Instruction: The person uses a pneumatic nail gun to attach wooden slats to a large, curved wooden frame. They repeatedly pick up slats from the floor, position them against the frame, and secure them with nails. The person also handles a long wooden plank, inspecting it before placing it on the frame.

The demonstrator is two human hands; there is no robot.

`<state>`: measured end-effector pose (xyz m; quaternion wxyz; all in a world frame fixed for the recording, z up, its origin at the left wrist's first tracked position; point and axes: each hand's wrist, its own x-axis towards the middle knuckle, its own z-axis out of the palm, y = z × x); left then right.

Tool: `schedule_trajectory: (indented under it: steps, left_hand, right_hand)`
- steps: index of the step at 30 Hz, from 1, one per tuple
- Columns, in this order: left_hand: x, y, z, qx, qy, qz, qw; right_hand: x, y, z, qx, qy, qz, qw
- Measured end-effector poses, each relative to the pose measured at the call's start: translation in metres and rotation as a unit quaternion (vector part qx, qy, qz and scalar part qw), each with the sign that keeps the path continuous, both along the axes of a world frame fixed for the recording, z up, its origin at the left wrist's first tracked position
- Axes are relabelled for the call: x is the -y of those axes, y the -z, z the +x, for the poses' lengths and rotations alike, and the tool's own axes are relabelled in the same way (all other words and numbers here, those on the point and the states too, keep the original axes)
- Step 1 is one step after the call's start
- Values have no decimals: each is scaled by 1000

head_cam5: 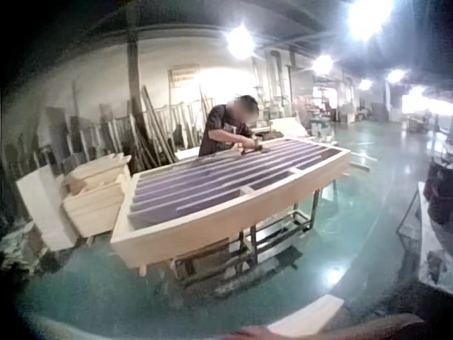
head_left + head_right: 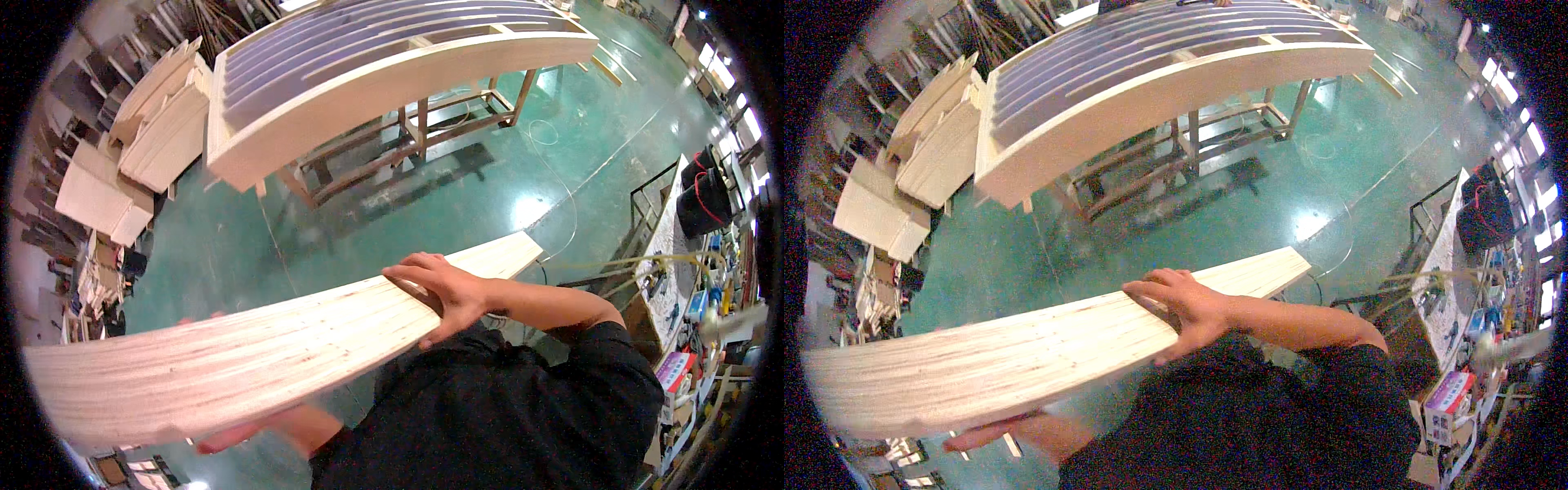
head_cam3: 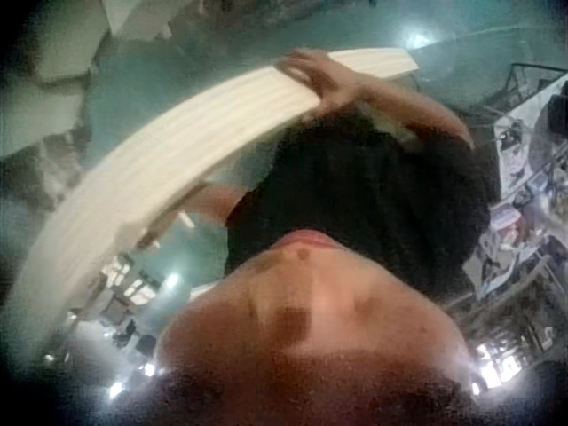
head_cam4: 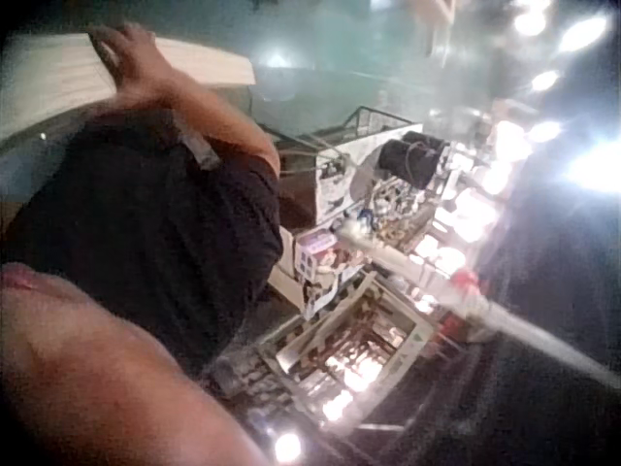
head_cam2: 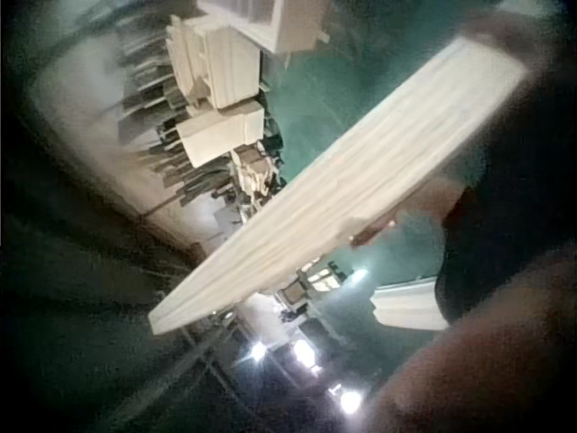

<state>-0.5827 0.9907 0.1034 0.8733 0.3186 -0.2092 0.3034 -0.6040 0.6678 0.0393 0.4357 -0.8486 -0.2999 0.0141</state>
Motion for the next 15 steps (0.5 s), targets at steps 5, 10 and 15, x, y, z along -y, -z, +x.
schedule_trajectory:
  steps: [5,10,15]
  left_hand:
    - [73,-61,101,-17,-58,10,998]
    - [157,-64,135,-88,-131,-12,987]
    - [242,-42,196,-30,37,-101,994]
  right_hand:
    - [125,16,53,18,11,-1,1000]
    - [218,28,105,-3,23,-37,999]
    - [334,-3,157,22,64,-83,994]
